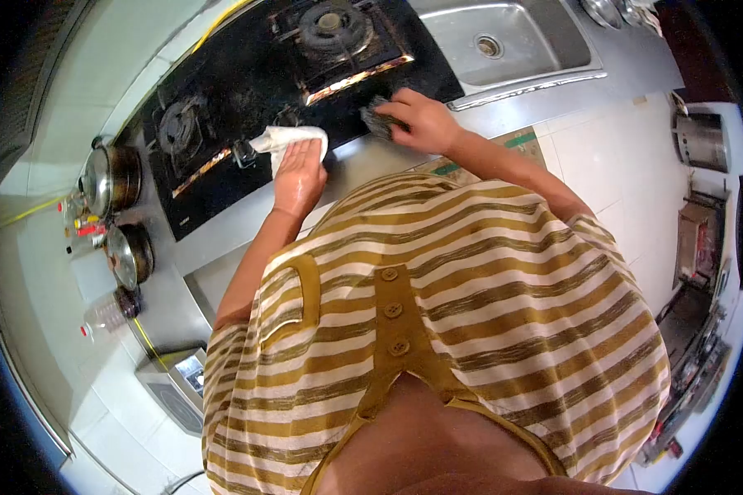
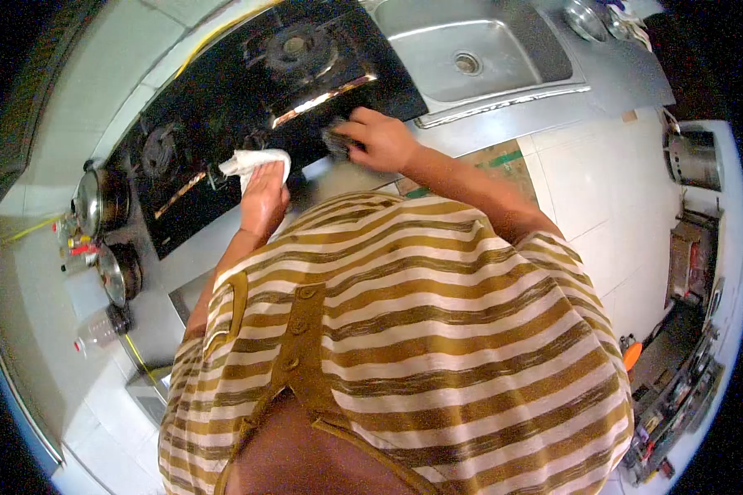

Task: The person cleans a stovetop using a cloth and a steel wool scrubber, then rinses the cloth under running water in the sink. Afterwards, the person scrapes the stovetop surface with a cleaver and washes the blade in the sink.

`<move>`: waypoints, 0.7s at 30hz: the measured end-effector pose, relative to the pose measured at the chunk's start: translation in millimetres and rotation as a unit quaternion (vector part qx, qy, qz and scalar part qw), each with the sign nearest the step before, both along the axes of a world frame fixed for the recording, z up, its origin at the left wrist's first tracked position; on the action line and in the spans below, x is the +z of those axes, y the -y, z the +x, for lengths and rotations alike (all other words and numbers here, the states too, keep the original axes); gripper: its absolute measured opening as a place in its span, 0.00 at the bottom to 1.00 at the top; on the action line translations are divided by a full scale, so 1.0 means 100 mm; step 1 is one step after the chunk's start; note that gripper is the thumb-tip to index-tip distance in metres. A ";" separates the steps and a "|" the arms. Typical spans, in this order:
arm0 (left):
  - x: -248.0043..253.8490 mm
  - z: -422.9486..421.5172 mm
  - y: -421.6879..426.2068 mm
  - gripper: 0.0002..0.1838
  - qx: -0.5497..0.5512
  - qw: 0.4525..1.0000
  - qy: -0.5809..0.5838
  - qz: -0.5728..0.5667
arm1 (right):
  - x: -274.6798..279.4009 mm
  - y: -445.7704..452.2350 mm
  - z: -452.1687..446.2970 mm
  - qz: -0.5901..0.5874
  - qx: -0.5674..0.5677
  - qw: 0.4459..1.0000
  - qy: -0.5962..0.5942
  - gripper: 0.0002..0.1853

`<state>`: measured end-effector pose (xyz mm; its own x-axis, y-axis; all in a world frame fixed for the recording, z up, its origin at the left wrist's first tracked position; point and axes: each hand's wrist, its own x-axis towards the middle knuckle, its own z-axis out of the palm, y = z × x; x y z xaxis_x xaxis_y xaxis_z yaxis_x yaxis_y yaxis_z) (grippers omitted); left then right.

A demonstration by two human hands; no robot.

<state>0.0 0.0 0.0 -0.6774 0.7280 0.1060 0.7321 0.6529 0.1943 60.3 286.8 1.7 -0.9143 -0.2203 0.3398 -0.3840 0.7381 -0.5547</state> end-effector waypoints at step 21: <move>-0.12 -0.37 -2.36 0.35 -0.213 0.977 0.004 0.003 | -0.30 -1.14 1.53 -0.180 -0.353 0.918 0.006 0.19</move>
<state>-36.5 236.1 -11.8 -0.3132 0.9436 0.1074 0.9359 0.2875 0.2034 213.7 400.8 -28.6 -0.7899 0.5536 0.2638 0.1278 0.5694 -0.8121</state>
